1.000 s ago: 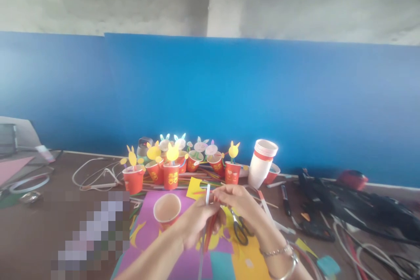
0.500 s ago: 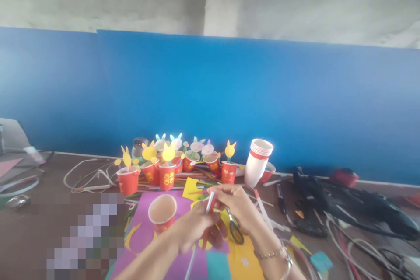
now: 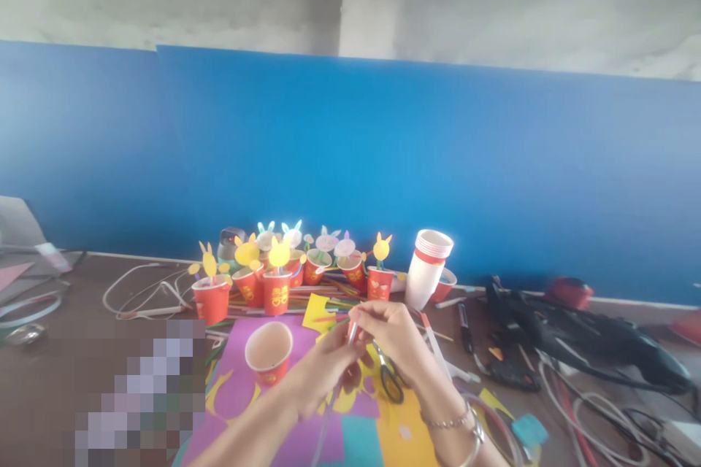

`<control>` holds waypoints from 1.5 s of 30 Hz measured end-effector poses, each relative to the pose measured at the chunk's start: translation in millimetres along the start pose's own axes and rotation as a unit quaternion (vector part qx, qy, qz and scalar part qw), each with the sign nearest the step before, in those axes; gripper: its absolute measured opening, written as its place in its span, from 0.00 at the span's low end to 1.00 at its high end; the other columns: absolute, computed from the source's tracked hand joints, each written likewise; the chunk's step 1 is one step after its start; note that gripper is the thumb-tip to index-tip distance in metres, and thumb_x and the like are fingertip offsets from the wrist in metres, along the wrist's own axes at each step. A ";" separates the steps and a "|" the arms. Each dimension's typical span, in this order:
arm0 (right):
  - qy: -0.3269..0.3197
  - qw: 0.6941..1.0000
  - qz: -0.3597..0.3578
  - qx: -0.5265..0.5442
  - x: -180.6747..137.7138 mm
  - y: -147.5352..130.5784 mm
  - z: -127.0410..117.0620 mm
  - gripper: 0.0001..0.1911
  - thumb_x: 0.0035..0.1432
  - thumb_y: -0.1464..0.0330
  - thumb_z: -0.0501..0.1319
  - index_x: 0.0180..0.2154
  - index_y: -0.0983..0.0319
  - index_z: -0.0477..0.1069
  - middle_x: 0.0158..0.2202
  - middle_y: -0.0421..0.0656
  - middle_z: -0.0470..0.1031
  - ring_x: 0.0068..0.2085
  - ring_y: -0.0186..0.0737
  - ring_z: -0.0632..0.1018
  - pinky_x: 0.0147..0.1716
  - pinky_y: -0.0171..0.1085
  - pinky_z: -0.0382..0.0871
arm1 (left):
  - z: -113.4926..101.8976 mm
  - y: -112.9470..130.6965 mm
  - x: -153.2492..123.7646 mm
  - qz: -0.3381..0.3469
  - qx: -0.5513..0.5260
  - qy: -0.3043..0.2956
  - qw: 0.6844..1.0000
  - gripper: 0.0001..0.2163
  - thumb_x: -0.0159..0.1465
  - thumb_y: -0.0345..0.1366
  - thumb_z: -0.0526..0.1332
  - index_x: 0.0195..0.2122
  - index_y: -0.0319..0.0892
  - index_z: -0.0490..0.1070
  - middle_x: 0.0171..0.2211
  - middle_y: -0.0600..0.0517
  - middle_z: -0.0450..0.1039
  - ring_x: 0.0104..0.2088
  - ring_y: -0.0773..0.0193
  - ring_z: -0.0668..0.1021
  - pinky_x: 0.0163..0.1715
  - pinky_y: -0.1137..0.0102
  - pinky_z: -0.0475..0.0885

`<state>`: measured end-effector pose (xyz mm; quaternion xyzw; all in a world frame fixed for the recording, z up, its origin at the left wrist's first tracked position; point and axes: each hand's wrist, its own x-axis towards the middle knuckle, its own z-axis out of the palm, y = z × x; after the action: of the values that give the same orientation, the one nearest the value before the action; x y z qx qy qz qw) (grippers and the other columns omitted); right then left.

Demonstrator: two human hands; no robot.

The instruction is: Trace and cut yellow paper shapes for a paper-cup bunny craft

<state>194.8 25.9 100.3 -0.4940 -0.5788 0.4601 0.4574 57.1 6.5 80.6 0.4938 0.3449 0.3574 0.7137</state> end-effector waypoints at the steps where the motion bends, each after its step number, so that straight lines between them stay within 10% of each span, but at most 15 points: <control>1: 0.009 1.000 -0.001 -0.001 1.0 -0.4 -2.2 0.19 0.45 0.55 0.66 0.27 0.65 0.77 0.17 0.40 0.71 0.21 0.34 0.70 0.23 0.33 0.65 | 0.8 2.1 -0.6 0.007 -0.009 0.001 1.000 0.12 0.58 0.41 0.60 0.38 0.39 0.65 0.31 0.51 0.72 0.21 0.72 0.72 0.21 0.76 0.63; 25: -0.015 1.000 0.006 -0.021 -0.2 -5.4 -10.7 0.23 0.50 0.51 0.61 0.19 0.64 0.72 0.13 0.33 0.56 0.17 0.27 0.55 0.18 0.32 0.47 | -4.3 5.3 -3.6 -0.028 -0.106 -0.029 0.994 0.16 0.56 0.43 0.65 0.35 0.33 0.70 0.28 0.42 0.77 0.29 0.57 0.80 0.33 0.65 0.72; 45: -0.045 0.999 0.004 0.003 -3.0 -6.0 -10.1 0.18 0.51 0.55 0.63 0.25 0.64 0.78 0.17 0.39 0.68 0.21 0.31 0.64 0.22 0.32 0.57 | -1.3 13.4 -5.8 -0.026 -0.082 -0.023 0.996 0.20 0.53 0.45 0.67 0.39 0.33 0.71 0.34 0.40 0.78 0.34 0.56 0.80 0.36 0.66 0.72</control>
<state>204.1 23.2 107.5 -0.4734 -0.5956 0.4856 0.4306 50.8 5.6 93.8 0.4327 0.3103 0.3543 0.7687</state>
